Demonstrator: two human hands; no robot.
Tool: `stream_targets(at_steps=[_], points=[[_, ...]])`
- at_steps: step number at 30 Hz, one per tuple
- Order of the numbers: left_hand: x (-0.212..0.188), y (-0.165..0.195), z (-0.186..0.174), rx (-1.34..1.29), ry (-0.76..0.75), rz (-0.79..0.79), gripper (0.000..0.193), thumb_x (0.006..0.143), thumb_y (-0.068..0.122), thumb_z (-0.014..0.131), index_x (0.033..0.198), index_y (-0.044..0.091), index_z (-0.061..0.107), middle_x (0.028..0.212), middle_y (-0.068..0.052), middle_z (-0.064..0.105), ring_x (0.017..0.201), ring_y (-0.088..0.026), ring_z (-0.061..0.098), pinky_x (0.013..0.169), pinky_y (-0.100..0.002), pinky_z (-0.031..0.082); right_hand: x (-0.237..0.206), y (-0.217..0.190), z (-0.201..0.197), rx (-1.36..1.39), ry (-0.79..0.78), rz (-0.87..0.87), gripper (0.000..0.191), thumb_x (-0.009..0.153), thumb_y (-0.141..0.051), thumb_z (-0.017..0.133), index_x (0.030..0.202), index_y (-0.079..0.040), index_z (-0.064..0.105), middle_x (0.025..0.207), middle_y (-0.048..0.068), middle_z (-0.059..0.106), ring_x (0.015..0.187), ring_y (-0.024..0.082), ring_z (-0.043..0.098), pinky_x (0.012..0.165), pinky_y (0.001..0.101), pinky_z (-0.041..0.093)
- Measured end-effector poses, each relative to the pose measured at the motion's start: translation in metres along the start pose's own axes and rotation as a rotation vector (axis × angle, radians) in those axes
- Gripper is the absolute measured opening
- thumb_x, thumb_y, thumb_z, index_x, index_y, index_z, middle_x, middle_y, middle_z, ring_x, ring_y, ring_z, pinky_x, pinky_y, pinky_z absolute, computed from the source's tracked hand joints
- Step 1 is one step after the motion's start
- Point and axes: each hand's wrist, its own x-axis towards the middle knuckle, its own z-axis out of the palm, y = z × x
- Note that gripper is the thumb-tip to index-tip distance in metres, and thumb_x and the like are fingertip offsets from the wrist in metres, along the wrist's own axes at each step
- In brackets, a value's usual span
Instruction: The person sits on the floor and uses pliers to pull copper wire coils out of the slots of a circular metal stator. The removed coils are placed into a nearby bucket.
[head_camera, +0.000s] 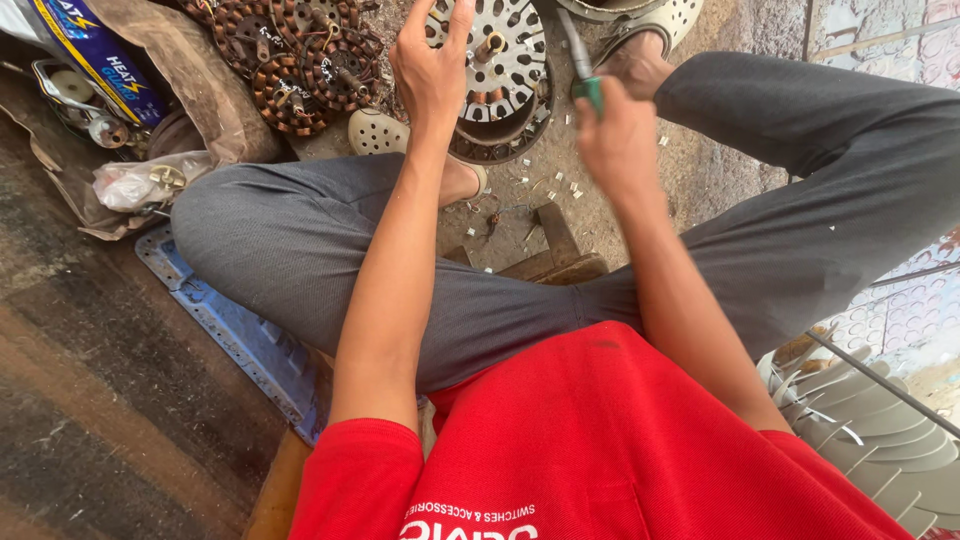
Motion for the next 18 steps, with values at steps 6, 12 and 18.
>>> stream_targets(at_steps=[6,12,18], points=[[-0.001,-0.01,0.002,0.024,0.003,0.028,0.046,0.095,0.048,0.071,0.111,0.005,0.074,0.085,-0.013,0.079,0.081,-0.029,0.078,0.078,-0.042,0.056,-0.007,0.005,-0.018,0.225,-0.01,0.034,0.019,0.104,-0.01,0.061,0.116,0.003,0.068,0.084,0.013,0.076,0.062,0.014,0.073,0.053,0.0302,0.06],[0.001,-0.012,0.004,-0.006,-0.018,-0.017,0.048,0.094,0.049,0.069,0.108,0.004,0.073,0.077,-0.013,0.076,0.075,-0.028,0.077,0.075,-0.042,0.056,-0.023,-0.025,-0.015,-0.064,-0.092,-0.111,0.02,0.102,-0.01,0.064,0.115,0.002,0.071,0.07,0.017,0.072,0.048,0.021,0.062,0.046,0.0391,0.047],[0.0,-0.009,0.002,0.007,-0.013,-0.001,0.048,0.096,0.049,0.07,0.109,0.003,0.073,0.077,-0.014,0.076,0.073,-0.026,0.075,0.075,-0.042,0.056,-0.015,-0.018,-0.021,-0.076,-0.03,-0.003,0.017,0.103,-0.012,0.064,0.11,0.002,0.071,0.074,0.014,0.072,0.049,0.017,0.062,0.044,0.0352,0.049]])
